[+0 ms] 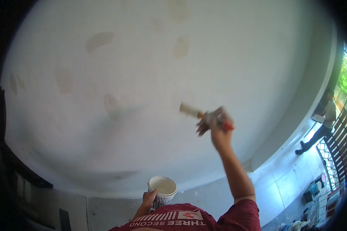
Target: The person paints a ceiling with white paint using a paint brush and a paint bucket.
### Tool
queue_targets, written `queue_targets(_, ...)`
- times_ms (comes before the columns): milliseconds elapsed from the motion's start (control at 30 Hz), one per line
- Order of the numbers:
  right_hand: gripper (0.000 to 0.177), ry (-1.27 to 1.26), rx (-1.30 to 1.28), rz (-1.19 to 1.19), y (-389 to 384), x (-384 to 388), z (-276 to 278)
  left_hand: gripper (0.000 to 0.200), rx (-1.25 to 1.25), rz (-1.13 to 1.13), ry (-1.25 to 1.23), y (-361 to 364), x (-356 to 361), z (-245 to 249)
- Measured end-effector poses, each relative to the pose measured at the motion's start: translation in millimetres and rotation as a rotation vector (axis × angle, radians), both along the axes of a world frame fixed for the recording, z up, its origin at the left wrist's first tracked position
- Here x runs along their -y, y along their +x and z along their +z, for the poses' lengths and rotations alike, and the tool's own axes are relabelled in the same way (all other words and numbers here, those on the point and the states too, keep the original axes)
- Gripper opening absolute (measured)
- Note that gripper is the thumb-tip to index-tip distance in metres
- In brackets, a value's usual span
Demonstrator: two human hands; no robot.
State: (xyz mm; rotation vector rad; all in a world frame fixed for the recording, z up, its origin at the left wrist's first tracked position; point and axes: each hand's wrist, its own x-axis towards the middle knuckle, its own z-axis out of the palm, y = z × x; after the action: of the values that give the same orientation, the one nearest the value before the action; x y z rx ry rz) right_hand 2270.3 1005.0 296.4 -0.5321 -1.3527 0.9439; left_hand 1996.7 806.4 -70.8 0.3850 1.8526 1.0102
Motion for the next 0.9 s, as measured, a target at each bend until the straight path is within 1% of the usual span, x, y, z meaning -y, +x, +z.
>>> queue_targets(33, 0.025, -0.091, -0.001, 0.031, -0.7, 2.8, -35.5, 0.032, 0.028, 0.015, 0.006, 1.3, 0.4, 1.2)
queue_targets(100, 0.033, -0.310, -0.042, 0.139, -2.9, 18.1, -111.3, 0.030, -0.017, 0.023, 0.014, 6.3, -0.9, 19.9)
queue_targets(133, 0.036, -0.459, -0.090, 0.152, -2.2, 28.8, -152.9, 0.029, -0.037, 0.028, 0.016, 9.7, -0.2, 24.2)
queue_targets(167, 0.041, -0.606, -0.139, 0.167, -1.2, 41.6, -194.4, 0.028, -0.016, 0.013, 0.017, 8.4, -2.7, 13.5)
queue_targets(233, 0.050, -0.898, -0.095, 0.035, 3.3, 95.0, -282.6, 0.028, 0.026, -0.033, 0.006, 0.1, -3.7, -12.5)
queue_targets(267, 0.049, -0.973, -0.114, 0.018, 3.1, 118.7, -300.5, 0.030, 0.034, -0.041, 0.006, -1.3, -3.4, -11.3)
queue_targets(300, 0.049, -1.045, -0.137, 0.002, 1.6, 134.2, -304.2, 0.033, -0.002, -0.067, -0.018, -2.6, -3.9, -9.6)
queue_targets(367, 0.046, -1.081, -0.112, -0.003, 5.9, 153.8, -303.3, 0.041, -0.084, -0.126, -0.060, -5.9, -8.3, -2.9)
queue_targets(400, 0.045, -1.101, -0.099, -0.009, 9.8, 162.6, -300.1, 0.039, -0.118, -0.146, -0.050, -5.6, -10.4, -6.8)
queue_targets(500, 0.037, -1.031, -0.029, -0.092, 23.7, 158.4, -290.7, 0.038, -0.187, -0.213, -0.019, -7.4, -24.3, -37.7)
queue_targets(567, 0.029, -0.989, -0.002, -0.131, 25.2, 156.6, -272.3, 0.039, -0.184, -0.284, 0.003, -11.0, -30.0, -61.0)
queue_targets(600, 0.029, -0.968, 0.028, -0.161, 25.5, 154.9, -259.6, 0.039, -0.209, -0.322, 0.029, -8.3, -33.6, -61.8)
queue_targets(633, 0.029, -0.950, 0.055, -0.193, 23.7, 152.9, -250.1, 0.042, -0.152, -0.343, -0.005, -4.2, -38.3, -44.4)
queue_targets(667, 0.028, -0.937, 0.025, -0.209, 21.8, 153.8, -241.3, 0.044, -0.095, -0.364, -0.041, 3.4, -40.7, -10.3)
queue_targets(700, 0.028, -0.919, -0.004, -0.225, 21.8, 153.9, -235.5, 0.047, -0.038, -0.383, -0.075, 10.9, -43.5, 12.8)
queue_targets(733, 0.028, -0.895, -0.034, -0.241, 29.8, 157.3, -237.1, 0.043, -0.021, -0.404, -0.044, 22.0, -45.0, 16.7)
queue_targets(767, 0.028, -0.886, -0.027, -0.241, 43.3, 165.3, -251.8, 0.045, -0.053, -0.447, -0.046, 39.1, -44.5, 18.4)
queue_targets(800, 0.029, -0.876, -0.020, -0.240, 43.2, 170.6, -253.9, 0.047, -0.085, -0.490, -0.047, 42.6, -45.6, 37.2)
queue_targets(833, 0.030, -0.866, -0.012, -0.237, 43.4, 175.3, -257.2, 0.048, -0.117, -0.530, -0.047, 44.4, -45.4, 45.1)
queue_targets(900, 0.030, -0.882, -0.017, -0.167, 40.5, 192.6, -269.3, 0.051, -0.138, -0.586, -0.016, 40.4, -45.4, 13.0)
